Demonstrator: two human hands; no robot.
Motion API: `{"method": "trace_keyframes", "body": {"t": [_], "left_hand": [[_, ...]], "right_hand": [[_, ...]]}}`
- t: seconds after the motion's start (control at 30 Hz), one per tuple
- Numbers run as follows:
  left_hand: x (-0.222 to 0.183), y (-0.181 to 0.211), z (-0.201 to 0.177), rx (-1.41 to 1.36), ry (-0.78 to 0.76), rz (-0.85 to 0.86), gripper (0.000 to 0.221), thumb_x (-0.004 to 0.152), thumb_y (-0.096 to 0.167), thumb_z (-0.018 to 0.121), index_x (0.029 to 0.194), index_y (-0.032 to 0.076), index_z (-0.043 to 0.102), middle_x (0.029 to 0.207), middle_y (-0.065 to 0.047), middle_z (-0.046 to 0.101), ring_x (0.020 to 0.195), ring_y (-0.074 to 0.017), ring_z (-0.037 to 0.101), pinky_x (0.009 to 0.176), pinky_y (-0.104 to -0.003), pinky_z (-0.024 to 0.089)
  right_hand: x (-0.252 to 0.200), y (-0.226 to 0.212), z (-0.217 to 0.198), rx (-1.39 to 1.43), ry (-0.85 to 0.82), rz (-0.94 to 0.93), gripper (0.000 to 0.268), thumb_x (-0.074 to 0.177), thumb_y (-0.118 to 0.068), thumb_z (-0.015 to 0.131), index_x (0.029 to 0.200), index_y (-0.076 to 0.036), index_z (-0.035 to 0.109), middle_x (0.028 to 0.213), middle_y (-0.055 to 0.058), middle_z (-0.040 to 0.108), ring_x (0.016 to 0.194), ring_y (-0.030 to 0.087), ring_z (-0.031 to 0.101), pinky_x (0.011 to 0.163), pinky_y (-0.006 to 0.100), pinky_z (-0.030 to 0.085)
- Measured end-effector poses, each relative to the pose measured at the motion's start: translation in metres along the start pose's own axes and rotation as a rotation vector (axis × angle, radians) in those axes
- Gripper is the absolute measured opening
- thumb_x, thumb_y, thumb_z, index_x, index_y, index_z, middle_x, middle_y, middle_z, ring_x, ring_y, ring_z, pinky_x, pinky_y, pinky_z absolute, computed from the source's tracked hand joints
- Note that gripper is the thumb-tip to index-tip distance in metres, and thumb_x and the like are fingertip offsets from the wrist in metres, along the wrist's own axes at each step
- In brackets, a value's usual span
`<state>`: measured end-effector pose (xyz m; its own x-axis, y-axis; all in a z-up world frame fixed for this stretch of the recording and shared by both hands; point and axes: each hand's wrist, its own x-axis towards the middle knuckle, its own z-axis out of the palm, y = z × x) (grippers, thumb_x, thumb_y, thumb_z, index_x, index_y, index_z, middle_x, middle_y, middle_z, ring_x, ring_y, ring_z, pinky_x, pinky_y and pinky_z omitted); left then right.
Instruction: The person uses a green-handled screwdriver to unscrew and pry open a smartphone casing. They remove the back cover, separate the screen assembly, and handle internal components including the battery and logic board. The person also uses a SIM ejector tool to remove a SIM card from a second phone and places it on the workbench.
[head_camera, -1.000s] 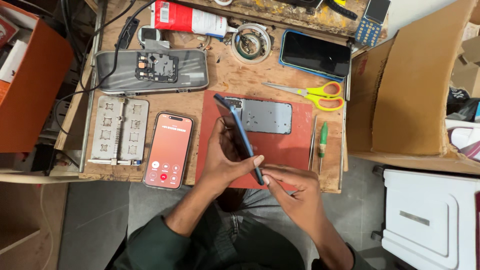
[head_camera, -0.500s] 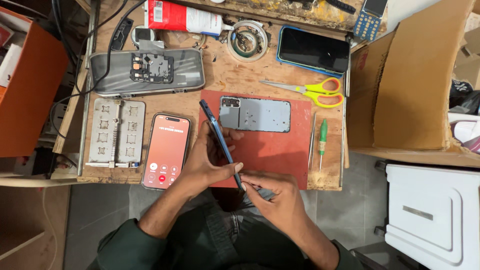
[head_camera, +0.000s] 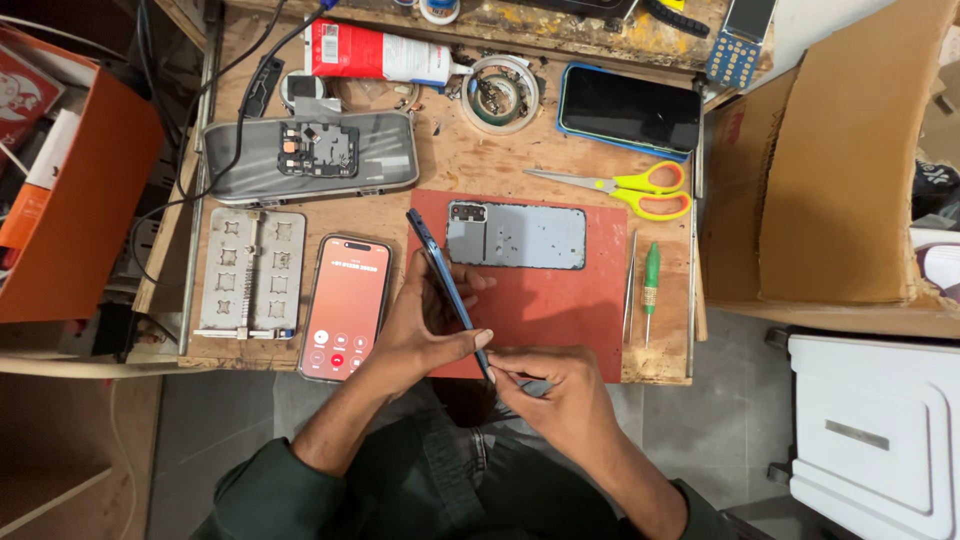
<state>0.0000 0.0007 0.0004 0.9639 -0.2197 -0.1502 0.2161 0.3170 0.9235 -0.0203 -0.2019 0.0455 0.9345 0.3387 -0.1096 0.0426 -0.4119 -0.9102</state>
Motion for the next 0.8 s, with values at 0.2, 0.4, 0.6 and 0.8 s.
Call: {"method": "trace_keyframes", "body": {"t": [0.2, 0.4, 0.6, 0.8], "left_hand": [[0.001, -0.002, 0.002, 0.044, 0.013, 0.015, 0.074, 0.075, 0.009, 0.084, 0.132, 0.008, 0.037, 0.126, -0.010, 0.056, 0.132, -0.0237, 0.057, 0.116, -0.042, 0.045], [-0.002, -0.007, 0.004, 0.074, 0.016, 0.050, 0.072, 0.077, 0.007, 0.084, 0.131, 0.006, 0.037, 0.125, -0.011, 0.055, 0.130, -0.0231, 0.058, 0.111, -0.040, 0.047], [-0.001, -0.005, 0.016, 0.194, 0.148, 0.108, 0.066, 0.075, 0.003, 0.085, 0.119, 0.003, 0.037, 0.113, -0.013, 0.058, 0.118, -0.0225, 0.067, 0.097, -0.036, 0.058], [-0.007, -0.009, 0.031, 0.209, 0.330, 0.141, 0.063, 0.075, -0.001, 0.083, 0.118, 0.003, 0.038, 0.107, -0.010, 0.059, 0.107, -0.0201, 0.069, 0.089, -0.034, 0.060]], "right_hand": [[-0.001, -0.002, 0.001, -0.065, 0.046, -0.049, 0.018, 0.078, -0.002, 0.079, 0.096, -0.001, 0.079, 0.082, 0.011, 0.081, 0.069, 0.014, 0.079, 0.061, 0.026, 0.058], [-0.005, 0.001, 0.003, -0.054, 0.082, -0.056, 0.016, 0.079, -0.003, 0.079, 0.095, -0.001, 0.078, 0.083, 0.011, 0.080, 0.073, 0.017, 0.081, 0.065, 0.027, 0.061], [-0.013, 0.002, 0.014, -0.303, 0.255, -0.180, 0.018, 0.077, -0.003, 0.079, 0.095, -0.001, 0.076, 0.085, 0.014, 0.077, 0.071, 0.026, 0.076, 0.059, 0.033, 0.059], [-0.018, 0.005, 0.018, -0.463, 0.328, -0.250, 0.017, 0.081, 0.000, 0.076, 0.098, 0.001, 0.074, 0.086, 0.013, 0.077, 0.065, 0.025, 0.074, 0.055, 0.034, 0.058]]}}
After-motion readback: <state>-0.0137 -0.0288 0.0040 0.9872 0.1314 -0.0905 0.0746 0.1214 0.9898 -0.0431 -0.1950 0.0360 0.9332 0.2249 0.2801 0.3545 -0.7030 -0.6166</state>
